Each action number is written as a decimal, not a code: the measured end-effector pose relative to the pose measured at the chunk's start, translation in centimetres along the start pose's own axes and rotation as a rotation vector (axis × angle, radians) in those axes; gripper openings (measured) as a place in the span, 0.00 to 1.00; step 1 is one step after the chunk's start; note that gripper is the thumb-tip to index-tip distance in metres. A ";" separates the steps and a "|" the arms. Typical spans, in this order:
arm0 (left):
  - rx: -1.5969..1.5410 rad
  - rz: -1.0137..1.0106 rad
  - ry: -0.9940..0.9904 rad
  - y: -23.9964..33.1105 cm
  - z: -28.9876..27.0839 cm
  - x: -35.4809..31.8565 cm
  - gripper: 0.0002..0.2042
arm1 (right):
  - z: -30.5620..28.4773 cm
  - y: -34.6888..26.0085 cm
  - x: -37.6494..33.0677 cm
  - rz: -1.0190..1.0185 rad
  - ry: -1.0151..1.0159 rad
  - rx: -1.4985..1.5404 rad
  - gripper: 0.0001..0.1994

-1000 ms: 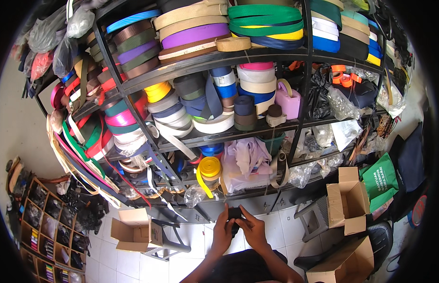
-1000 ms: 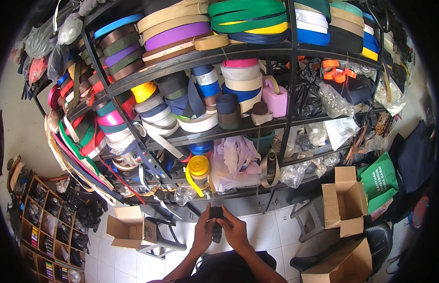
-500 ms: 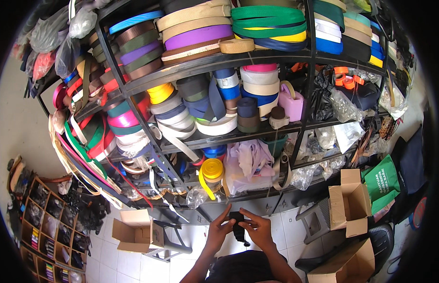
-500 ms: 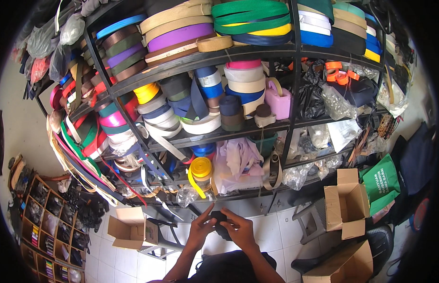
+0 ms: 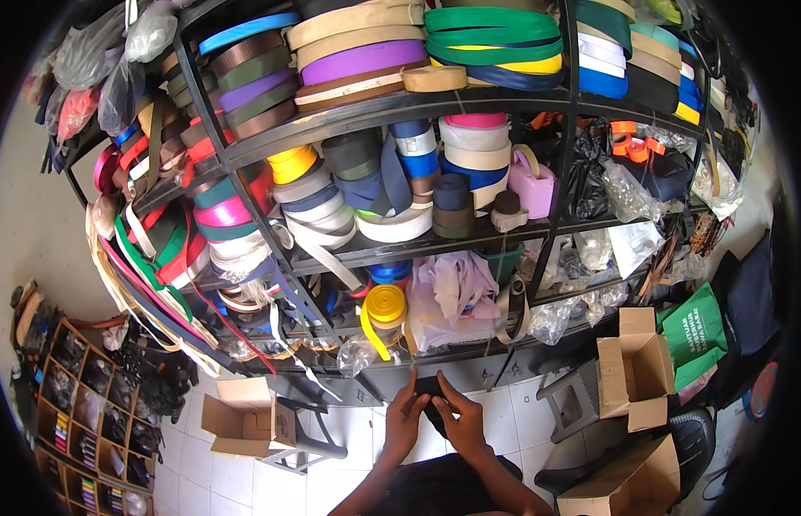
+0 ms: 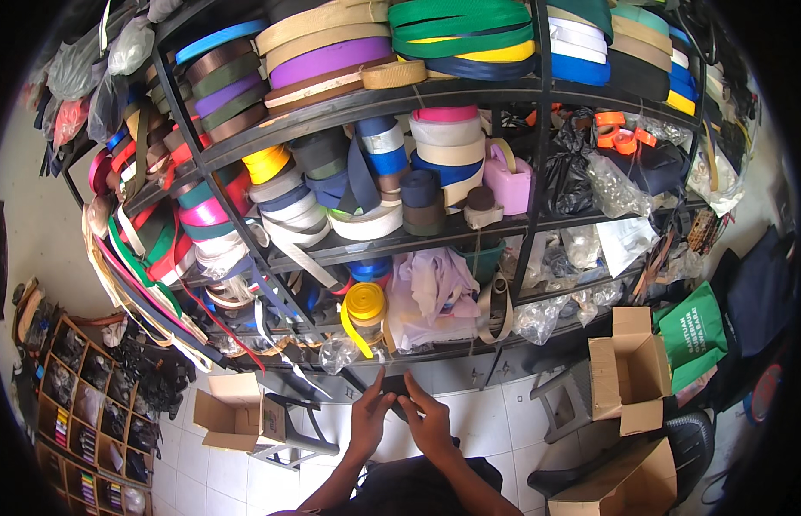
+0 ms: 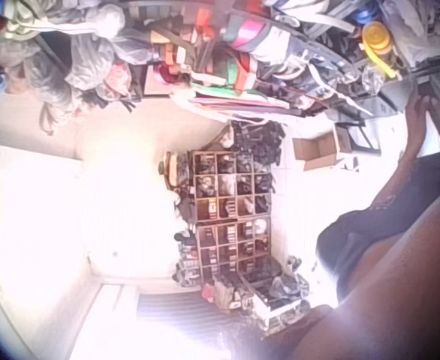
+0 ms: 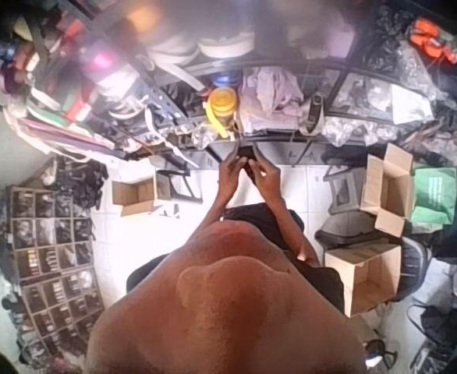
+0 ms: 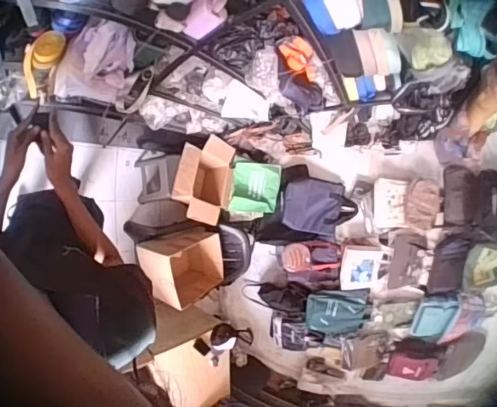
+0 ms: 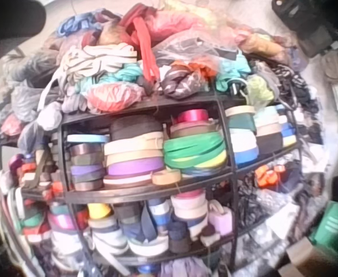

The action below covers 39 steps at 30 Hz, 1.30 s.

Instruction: The person handles various rolls of fabric tape and ribbon in a storage area. They pick up a black roll, unroll a section to inspect it, and then place it back on the shelf. They repeat this process with a yellow roll and a beige roll, examining each one before returning them to the rack.

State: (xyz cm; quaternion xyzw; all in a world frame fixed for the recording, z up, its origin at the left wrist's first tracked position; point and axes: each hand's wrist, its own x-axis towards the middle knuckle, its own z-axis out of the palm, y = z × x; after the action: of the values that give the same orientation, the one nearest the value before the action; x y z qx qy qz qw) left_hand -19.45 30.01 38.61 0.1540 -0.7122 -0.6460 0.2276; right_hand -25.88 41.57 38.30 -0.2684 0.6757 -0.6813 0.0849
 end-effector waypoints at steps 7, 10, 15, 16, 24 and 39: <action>0.254 0.115 0.099 -0.5 1.2 -0.7 0.24 | 0.3 -0.4 -0.3 0.032 0.028 -0.063 0.24; 0.188 0.050 0.056 -0.4 0.7 -0.5 0.25 | 0.2 1.0 -0.3 0.030 0.055 0.032 0.25; -0.063 -0.072 -0.077 0.2 -0.7 -0.3 0.26 | -0.4 0.5 0.3 0.094 0.034 0.142 0.24; -0.132 -0.099 -0.096 0.3 -1.0 -0.2 0.26 | -0.6 0.7 0.4 0.087 0.011 0.129 0.24; -0.288 -0.366 -0.038 0.3 -1.9 0.6 0.25 | -0.4 2.4 0.4 -0.041 -0.013 0.049 0.24; -0.247 -0.227 -0.098 -0.2 -2.3 1.5 0.21 | -1.7 1.0 1.4 0.219 -0.094 0.113 0.22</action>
State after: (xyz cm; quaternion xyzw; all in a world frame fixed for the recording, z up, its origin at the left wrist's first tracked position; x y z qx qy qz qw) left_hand -19.53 27.28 38.78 0.1727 -0.6156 -0.7569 0.1356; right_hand -28.11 42.33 37.80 -0.2194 0.6569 -0.6915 0.2051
